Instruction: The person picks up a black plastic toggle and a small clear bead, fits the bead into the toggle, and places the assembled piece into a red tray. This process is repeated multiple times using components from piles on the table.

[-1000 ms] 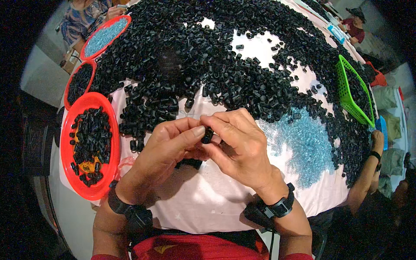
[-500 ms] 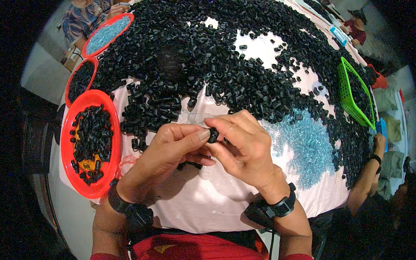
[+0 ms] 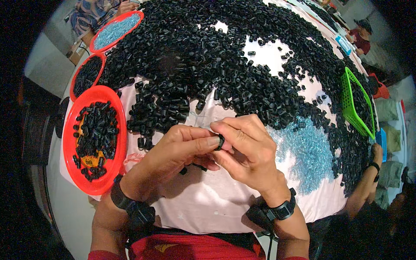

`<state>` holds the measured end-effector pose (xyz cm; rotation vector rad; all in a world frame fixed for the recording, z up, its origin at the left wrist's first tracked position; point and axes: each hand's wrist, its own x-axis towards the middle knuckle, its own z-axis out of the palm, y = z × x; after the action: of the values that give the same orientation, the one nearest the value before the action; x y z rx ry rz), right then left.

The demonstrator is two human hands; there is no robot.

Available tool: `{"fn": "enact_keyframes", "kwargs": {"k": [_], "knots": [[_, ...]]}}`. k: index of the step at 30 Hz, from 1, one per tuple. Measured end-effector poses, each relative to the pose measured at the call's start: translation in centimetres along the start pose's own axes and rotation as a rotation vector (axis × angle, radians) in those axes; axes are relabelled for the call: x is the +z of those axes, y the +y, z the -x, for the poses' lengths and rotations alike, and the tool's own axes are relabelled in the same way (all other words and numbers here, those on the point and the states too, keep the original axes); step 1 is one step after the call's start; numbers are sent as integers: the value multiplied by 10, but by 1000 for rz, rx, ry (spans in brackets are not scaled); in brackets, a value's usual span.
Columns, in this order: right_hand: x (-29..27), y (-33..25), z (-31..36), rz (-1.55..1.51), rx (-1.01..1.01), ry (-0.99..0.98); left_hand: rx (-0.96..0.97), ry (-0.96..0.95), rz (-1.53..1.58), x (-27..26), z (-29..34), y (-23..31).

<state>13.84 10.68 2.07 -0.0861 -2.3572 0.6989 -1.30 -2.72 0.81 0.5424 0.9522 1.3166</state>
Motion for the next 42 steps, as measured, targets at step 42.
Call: {"fn": "enact_keyframes", "kwargs": {"k": [42], "knots": [[0, 4, 1, -44, -66, -9, 140, 58, -54, 17, 11, -3]]}}
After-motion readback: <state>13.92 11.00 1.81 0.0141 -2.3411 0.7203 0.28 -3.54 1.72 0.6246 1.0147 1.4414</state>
